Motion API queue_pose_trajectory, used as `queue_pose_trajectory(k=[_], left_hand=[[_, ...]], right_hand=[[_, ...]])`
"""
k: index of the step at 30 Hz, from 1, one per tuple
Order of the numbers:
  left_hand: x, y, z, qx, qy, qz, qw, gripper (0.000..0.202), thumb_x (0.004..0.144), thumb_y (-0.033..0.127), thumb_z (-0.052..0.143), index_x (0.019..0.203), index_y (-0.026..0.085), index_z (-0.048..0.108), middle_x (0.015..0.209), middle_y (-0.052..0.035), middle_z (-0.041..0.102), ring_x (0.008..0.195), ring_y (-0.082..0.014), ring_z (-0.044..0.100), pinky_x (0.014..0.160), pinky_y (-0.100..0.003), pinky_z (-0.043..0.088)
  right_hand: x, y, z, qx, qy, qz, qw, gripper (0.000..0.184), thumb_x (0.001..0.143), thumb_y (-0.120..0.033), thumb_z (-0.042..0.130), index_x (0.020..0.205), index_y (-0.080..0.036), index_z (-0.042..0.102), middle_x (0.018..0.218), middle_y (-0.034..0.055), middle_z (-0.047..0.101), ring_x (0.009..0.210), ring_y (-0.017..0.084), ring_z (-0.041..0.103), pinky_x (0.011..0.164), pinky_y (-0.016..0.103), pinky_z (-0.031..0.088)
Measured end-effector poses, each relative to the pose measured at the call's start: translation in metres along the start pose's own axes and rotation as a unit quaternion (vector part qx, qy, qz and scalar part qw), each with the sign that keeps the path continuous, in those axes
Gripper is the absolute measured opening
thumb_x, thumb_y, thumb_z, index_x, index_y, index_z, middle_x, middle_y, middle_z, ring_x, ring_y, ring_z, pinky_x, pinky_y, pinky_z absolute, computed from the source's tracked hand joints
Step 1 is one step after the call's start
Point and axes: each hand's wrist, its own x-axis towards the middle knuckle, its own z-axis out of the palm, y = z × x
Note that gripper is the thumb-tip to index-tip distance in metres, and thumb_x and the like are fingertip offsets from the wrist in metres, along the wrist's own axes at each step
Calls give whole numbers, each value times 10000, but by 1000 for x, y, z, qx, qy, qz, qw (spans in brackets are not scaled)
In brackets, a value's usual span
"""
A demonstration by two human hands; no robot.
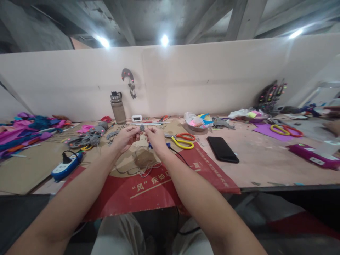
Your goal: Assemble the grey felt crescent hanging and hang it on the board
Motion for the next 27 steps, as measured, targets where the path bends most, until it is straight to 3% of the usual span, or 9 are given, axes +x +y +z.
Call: queue_pose_trajectory(k=[6,12,19,27], left_hand=[[1,0,-1,-14,14,-1,1000,325,578,359,825,722,113,668,653,-27,648,478,-48,486,470,-183,386],[0,2,0,-40,39,-8,998,401,665,489,743,753,106,667,636,-47,648,487,-67,511,480,-195,408],[-3,2,2,6,9,23,1000,274,591,297,817,727,114,665,663,-16,631,498,-45,487,485,-184,377],[3,4,-8,-45,78,10,996,228,607,240,789,745,125,649,680,-15,647,493,-40,500,470,-161,405]], right_hand=[[-2,-1,1,26,-15,-12,999,227,683,-377,642,652,-180,532,564,-56,510,418,41,394,395,173,322],[1,2,1,9,0,-19,1000,251,688,-393,649,638,-184,521,548,-54,501,403,44,379,388,180,319],[0,0,1,-9,9,-15,1000,226,693,-385,640,672,-178,553,571,-52,509,415,45,386,400,184,326],[-2,-1,-1,6,-16,-30,999,242,749,-430,596,725,-195,544,566,-59,486,430,61,388,396,190,311]])
